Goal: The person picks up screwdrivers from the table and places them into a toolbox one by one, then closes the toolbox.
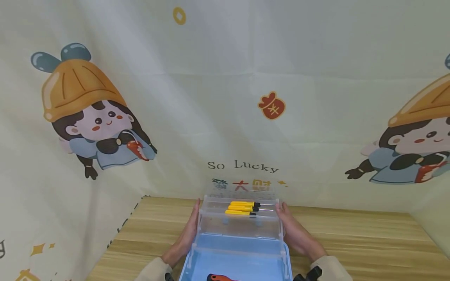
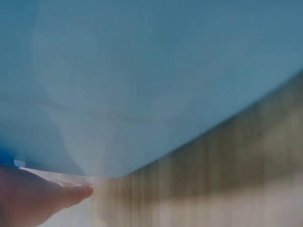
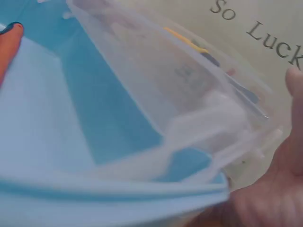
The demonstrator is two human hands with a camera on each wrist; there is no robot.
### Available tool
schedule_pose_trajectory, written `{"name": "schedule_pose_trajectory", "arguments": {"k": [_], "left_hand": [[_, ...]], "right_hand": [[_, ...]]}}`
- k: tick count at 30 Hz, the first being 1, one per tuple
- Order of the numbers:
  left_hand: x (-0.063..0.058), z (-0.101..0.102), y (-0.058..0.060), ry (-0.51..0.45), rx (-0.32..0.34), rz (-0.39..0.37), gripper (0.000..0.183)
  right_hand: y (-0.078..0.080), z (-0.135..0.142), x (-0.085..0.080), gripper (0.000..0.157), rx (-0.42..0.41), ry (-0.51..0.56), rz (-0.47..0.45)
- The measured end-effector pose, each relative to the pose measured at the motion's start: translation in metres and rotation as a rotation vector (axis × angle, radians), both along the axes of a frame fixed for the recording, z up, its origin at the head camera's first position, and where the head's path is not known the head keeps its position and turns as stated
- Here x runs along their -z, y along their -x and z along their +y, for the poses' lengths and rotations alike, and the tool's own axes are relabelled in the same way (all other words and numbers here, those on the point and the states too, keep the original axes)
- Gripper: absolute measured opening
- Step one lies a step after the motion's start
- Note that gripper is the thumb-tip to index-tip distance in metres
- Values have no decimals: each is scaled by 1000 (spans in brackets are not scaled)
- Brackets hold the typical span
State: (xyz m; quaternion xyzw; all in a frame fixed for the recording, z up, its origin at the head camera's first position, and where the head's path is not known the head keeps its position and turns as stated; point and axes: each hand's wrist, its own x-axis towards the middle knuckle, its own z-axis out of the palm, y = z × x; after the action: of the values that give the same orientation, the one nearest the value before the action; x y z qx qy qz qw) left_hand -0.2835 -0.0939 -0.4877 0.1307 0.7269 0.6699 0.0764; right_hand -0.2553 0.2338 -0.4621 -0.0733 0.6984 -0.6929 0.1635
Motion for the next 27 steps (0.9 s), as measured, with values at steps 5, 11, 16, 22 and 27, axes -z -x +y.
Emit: {"name": "schedule_pose_trajectory", "arguments": {"k": [5, 11, 16, 22, 27], "left_hand": [[1, -1, -1, -60, 35, 4, 71], [2, -4, -1, -135, 84, 20, 68], [3, -4, -1, -207, 60, 52, 67], [5, -4, -2, -273, 4, 93, 65], [4, -3, -3, -298, -53, 124, 63]], "right_hand": [[-2, -6, 5, 80, 44, -19, 11], [-7, -8, 10, 74, 88, 45, 101], [-11, -9, 13, 71, 117, 141, 168], [-15, -11, 15, 70, 163, 232, 231], [-17, -13, 15, 71, 208, 223, 229]]}}
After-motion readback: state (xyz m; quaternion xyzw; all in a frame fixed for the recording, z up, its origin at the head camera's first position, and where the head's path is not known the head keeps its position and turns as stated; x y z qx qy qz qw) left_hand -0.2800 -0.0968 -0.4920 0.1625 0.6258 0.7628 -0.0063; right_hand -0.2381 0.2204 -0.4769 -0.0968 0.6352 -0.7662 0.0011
